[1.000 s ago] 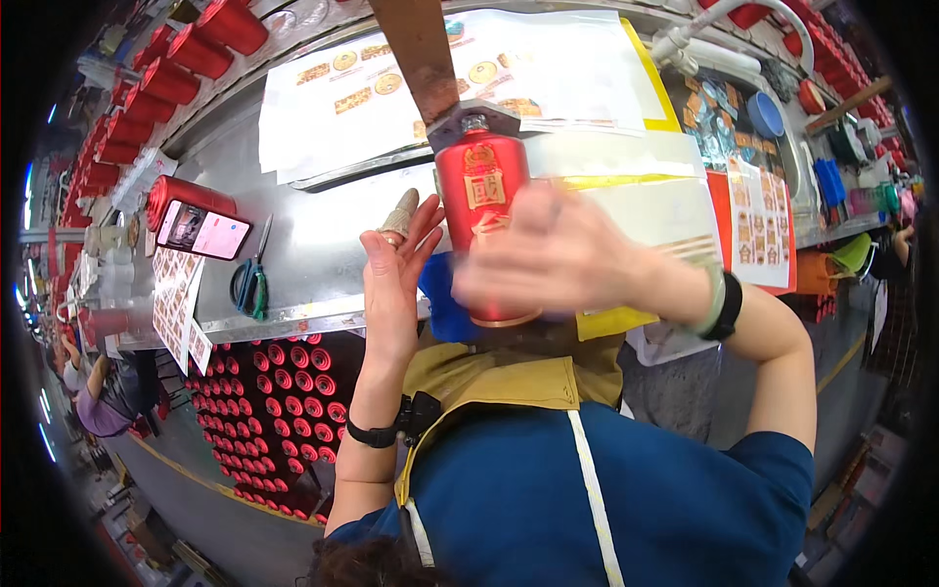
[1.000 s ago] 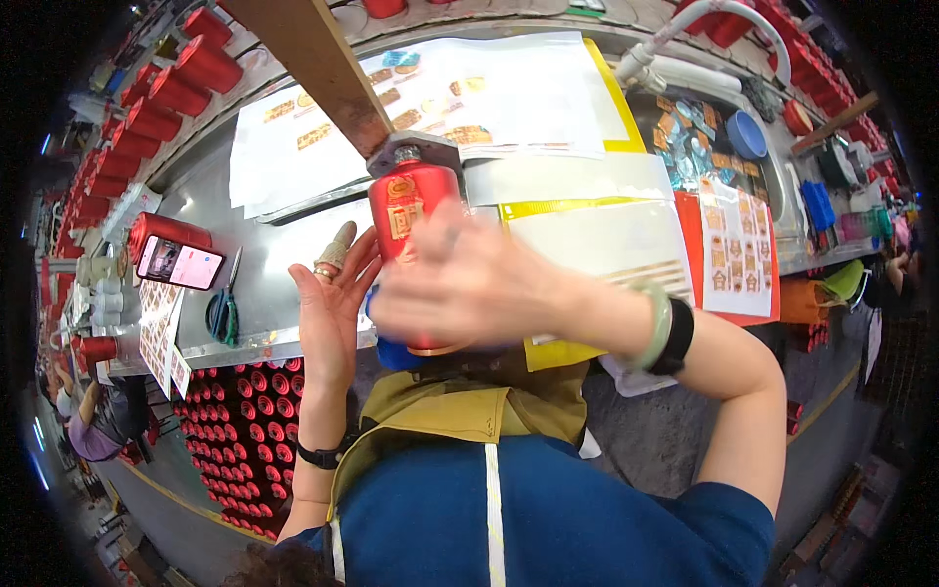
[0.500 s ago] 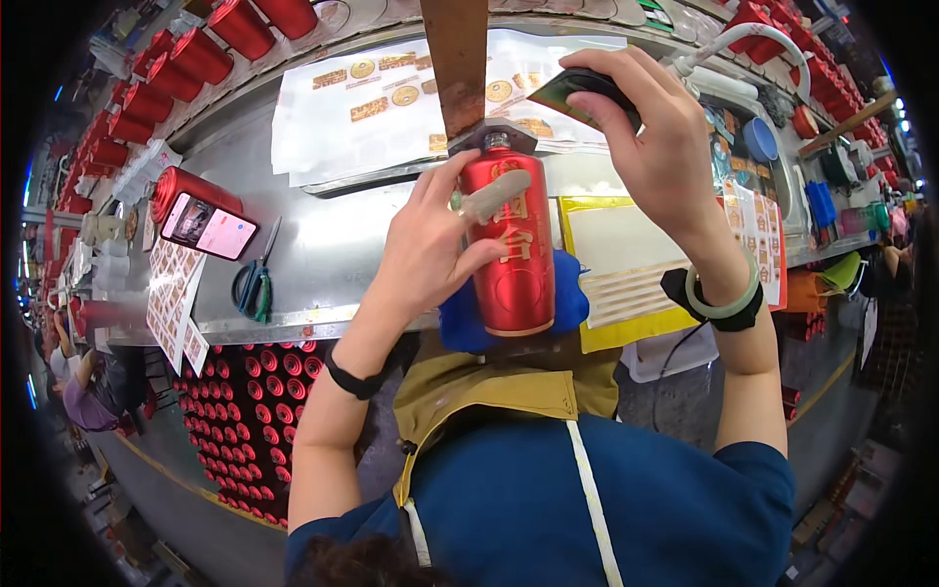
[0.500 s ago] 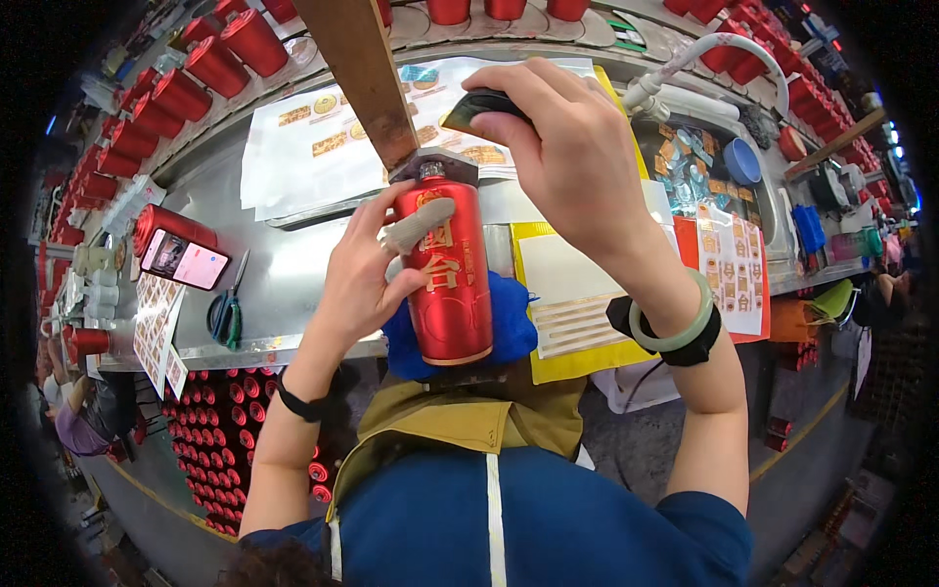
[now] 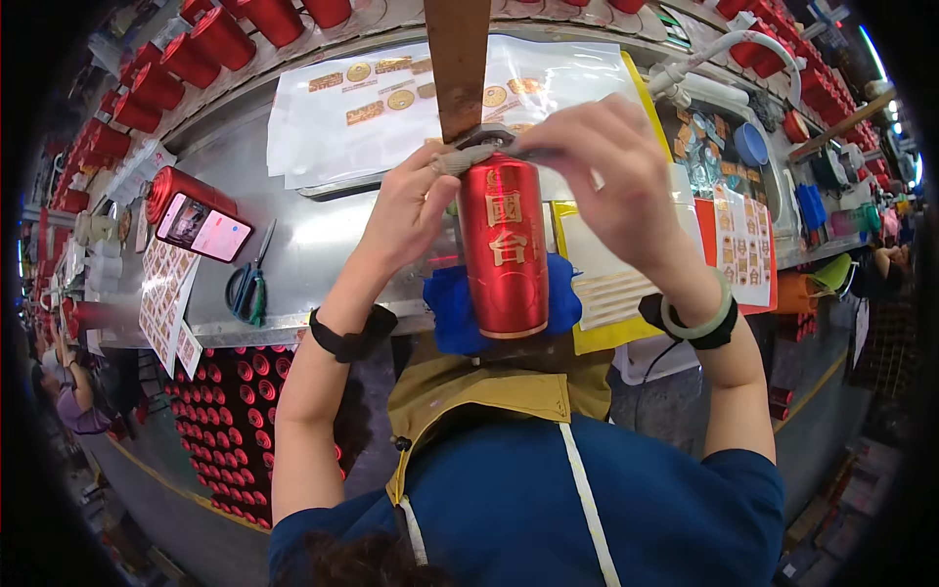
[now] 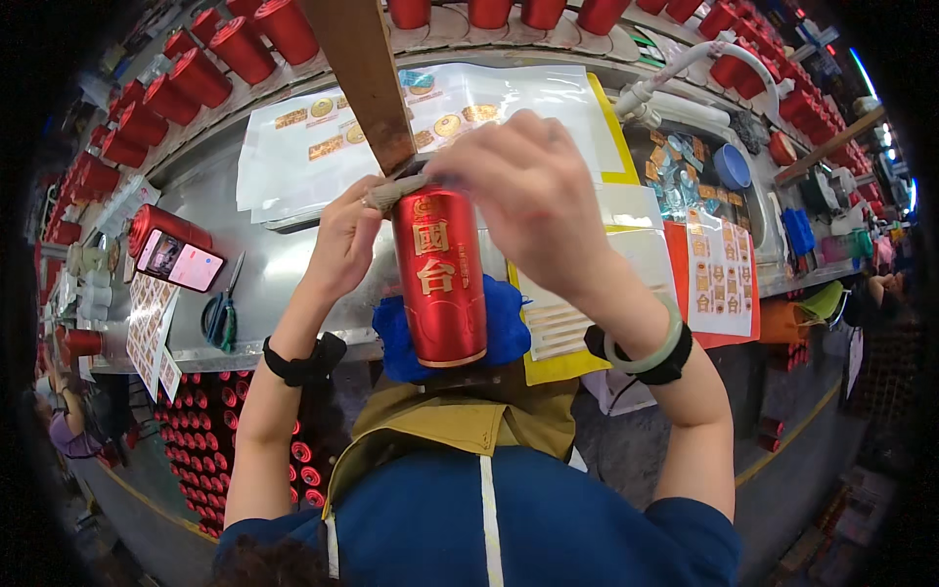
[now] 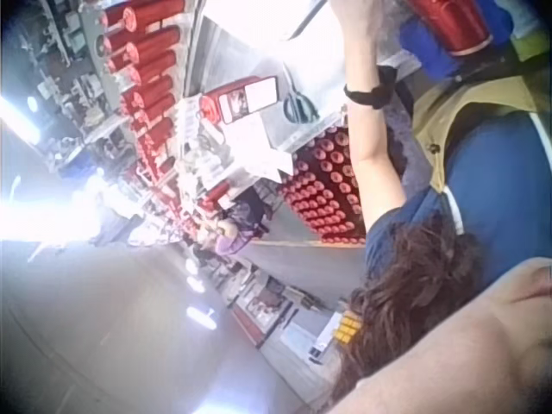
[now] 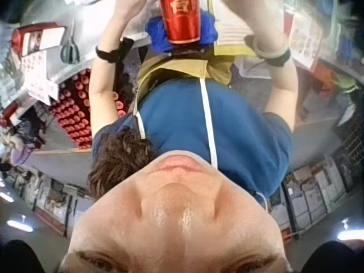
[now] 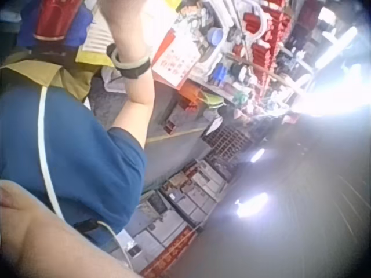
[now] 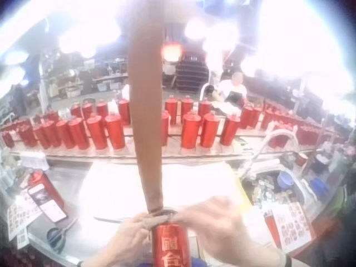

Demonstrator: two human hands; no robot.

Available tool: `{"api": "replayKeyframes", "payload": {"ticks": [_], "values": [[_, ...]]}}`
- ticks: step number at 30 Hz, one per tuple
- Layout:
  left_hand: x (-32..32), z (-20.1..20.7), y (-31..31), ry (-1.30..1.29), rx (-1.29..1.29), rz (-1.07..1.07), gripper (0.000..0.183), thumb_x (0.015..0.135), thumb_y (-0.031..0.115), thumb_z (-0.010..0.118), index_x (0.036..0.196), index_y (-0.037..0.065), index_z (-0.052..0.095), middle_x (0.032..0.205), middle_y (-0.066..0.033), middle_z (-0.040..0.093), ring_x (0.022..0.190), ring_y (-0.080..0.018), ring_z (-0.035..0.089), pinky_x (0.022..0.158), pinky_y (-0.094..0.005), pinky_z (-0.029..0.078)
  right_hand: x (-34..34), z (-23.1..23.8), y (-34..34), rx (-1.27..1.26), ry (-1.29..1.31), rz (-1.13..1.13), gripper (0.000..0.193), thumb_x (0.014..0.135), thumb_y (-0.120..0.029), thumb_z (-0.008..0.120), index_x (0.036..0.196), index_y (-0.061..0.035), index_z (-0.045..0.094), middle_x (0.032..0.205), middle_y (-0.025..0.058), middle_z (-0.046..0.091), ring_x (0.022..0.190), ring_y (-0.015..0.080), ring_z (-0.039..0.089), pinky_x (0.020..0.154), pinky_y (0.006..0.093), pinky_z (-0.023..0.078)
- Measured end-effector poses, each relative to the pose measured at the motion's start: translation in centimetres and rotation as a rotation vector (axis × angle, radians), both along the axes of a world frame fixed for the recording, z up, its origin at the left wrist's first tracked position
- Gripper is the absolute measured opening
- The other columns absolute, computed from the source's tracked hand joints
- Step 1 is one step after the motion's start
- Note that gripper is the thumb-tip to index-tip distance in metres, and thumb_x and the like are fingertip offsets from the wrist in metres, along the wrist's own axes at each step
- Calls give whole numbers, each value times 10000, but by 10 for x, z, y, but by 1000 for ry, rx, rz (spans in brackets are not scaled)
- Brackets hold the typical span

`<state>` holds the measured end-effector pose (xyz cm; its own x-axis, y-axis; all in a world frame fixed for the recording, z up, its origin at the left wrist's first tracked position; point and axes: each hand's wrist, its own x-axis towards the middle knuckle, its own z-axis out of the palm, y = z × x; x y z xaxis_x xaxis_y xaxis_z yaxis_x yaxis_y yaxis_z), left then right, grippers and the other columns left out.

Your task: Applying decorative gold decals to red metal tumblers and smoothing them with a small squeegee tool.

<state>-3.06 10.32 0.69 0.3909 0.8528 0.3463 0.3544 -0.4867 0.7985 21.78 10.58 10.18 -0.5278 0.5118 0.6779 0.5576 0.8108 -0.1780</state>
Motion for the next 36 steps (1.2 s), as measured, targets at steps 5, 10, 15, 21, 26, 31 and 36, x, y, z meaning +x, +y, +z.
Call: {"api": "replayKeyframes", "payload": {"ticks": [5,10,15,21,26,31,36], "values": [[-3,-27,-35,-411,-215,201,804,1083,616,227,1419,-34,561,1229,-159,669,1131,-238,642,962,-394,544,-31,-22,-60,-105,-218,421,231,775,-144,685,1002,-133,726,904,-16,635,803,190,537,754,341,489],[-6,-16,-46,-477,-346,345,1036,960,822,101,1447,20,541,1296,-168,650,1191,-267,628,1016,-412,514,-40,-29,-6,-105,-137,146,202,812,-225,743,944,-96,660,860,37,631,836,262,630,745,417,500],[-2,-18,-59,-506,-418,313,1054,947,835,92,1490,22,486,1352,-181,620,1218,-285,618,1035,-429,506,-10,-33,13,96,-149,156,145,829,-126,698,955,-196,713,970,-40,707,898,158,633,789,353,466],[22,-17,-70,-624,-631,247,948,1019,738,138,1531,-12,410,1452,-194,541,1297,-282,569,1069,-403,477,17,-57,-60,-237,4,573,224,848,-120,720,1071,-127,721,980,-10,692,814,199,584,804,344,477],[33,3,-79,-489,-602,256,942,1001,776,183,1577,52,364,1512,-108,488,1315,-210,526,1082,-385,424,17,-61,-14,-22,132,74,218,791,-31,704,980,-139,711,1004,8,729,900,211,645,811,343,453],[43,9,-84,-515,-634,236,845,1054,686,217,1601,48,301,1559,-117,436,1384,-224,474,1115,-374,399,27,-44,-70,-259,17,533,191,838,-31,664,967,-162,714,978,-12,725,909,164,687,773,331,507],[71,28,-82,-477,-524,301,754,926,177,744,1504,-22,302,1285,-167,608,1114,-223,648,957,-367,532,34,-21,0,-476,345,24,357,918,21,587,1260,5,486,1031,139,593,883,253,636,822,338,509]]}}
